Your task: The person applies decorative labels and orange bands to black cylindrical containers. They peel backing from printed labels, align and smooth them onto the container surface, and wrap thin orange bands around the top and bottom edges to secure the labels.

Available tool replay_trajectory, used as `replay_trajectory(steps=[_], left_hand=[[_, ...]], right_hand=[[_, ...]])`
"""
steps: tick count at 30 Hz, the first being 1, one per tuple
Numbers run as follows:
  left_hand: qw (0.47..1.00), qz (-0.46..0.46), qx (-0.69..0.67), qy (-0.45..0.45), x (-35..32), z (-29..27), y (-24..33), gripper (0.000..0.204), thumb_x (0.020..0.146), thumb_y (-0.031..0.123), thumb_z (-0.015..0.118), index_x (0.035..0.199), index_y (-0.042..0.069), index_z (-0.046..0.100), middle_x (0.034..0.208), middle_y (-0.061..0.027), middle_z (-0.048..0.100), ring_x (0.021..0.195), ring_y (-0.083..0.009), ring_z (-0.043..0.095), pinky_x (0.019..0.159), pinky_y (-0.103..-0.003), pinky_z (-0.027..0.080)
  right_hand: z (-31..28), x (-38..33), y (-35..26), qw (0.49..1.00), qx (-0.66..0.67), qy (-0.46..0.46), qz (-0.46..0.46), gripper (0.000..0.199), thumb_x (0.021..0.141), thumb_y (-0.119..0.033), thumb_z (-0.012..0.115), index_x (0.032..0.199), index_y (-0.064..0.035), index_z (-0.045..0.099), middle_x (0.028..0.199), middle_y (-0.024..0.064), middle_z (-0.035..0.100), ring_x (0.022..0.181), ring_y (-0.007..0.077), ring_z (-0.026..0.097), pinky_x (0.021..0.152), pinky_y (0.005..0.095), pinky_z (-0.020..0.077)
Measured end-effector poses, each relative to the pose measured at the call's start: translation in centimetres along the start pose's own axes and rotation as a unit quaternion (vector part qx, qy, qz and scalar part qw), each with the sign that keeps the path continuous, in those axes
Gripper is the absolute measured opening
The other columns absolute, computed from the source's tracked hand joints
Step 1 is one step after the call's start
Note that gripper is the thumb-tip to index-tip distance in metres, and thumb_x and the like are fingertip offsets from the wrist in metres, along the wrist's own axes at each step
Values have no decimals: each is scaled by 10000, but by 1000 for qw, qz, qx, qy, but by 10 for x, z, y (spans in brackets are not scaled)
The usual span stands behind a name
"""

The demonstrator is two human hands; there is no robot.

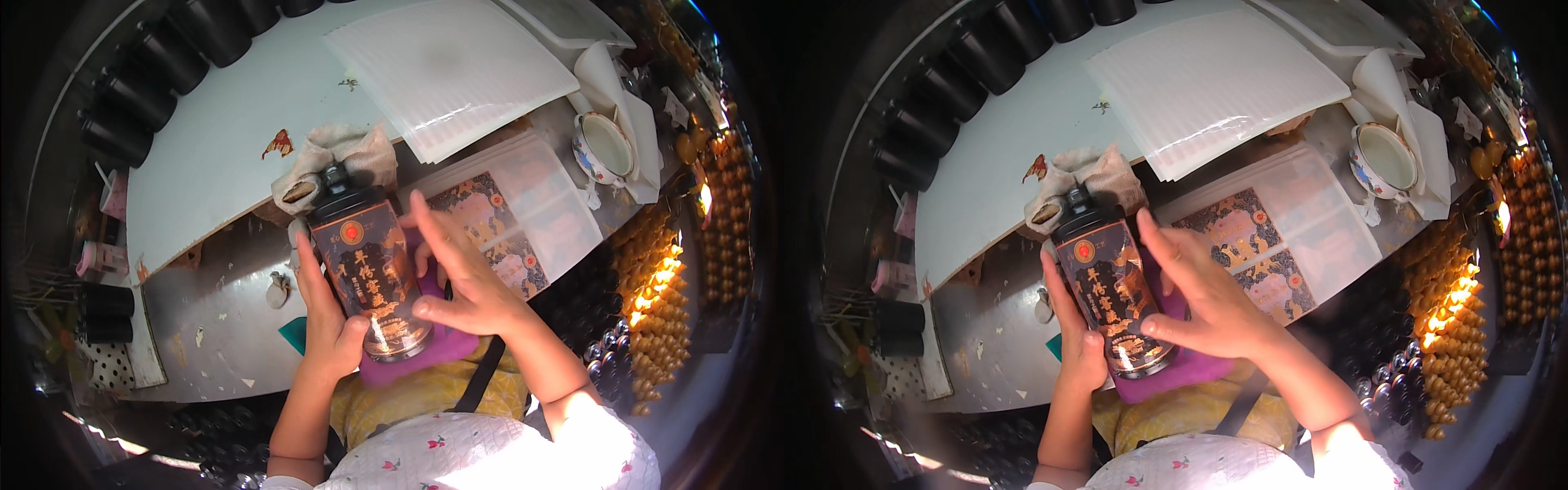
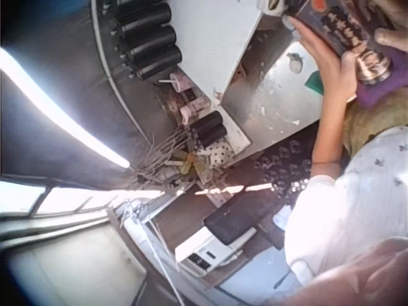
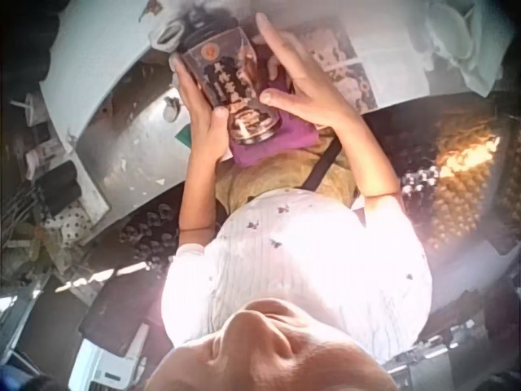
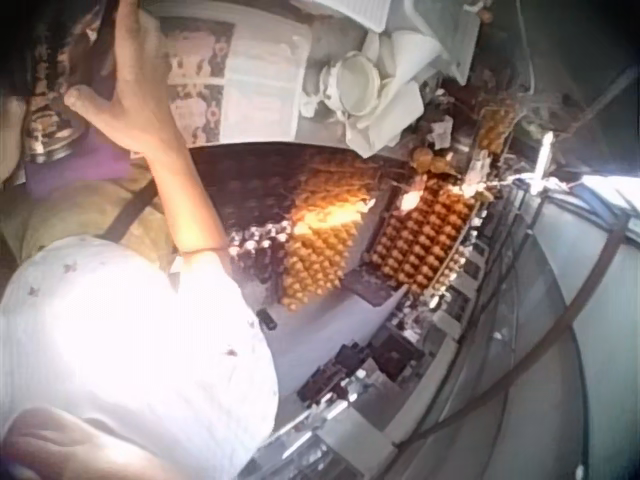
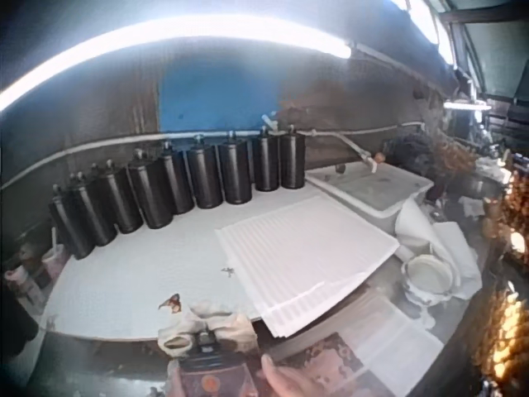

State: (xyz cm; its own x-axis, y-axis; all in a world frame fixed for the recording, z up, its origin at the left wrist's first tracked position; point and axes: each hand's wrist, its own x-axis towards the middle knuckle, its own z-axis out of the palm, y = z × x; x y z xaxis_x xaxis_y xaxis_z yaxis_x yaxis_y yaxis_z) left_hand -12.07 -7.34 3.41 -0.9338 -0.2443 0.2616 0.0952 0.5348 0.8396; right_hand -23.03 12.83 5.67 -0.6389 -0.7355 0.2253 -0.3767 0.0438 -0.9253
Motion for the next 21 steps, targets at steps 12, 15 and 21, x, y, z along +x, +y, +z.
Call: replay_trajectory(steps=[12,15,21], left_hand=[[997,-24,-68,-34,-14,5,-4,1196,882,794,424,1588,-44,-53,1604,-285,154,1473,-394,212,1199,-492,145],[997,-20,-55,-43,-17,5,-7,1203,881,810,403,1586,-43,-71,1623,-289,115,1491,-400,178,1204,-495,128],[999,14,-35,14,-22,7,-9,1235,862,840,401,1586,-44,-68,1623,-287,127,1476,-425,189,1200,-491,130]], right_hand=[[2,-24,-20,992,-115,-46,18,1006,828,-382,772,1624,-168,195,1499,208,352,1144,367,593,942,448,521],[2,-29,-27,987,-146,-48,34,980,837,-391,763,1618,-165,215,1507,230,354,1149,385,603,903,454,546],[12,-42,-30,980,-194,-40,21,948,840,-401,761,1601,-139,259,1505,243,362,1180,420,591,870,459,564]])
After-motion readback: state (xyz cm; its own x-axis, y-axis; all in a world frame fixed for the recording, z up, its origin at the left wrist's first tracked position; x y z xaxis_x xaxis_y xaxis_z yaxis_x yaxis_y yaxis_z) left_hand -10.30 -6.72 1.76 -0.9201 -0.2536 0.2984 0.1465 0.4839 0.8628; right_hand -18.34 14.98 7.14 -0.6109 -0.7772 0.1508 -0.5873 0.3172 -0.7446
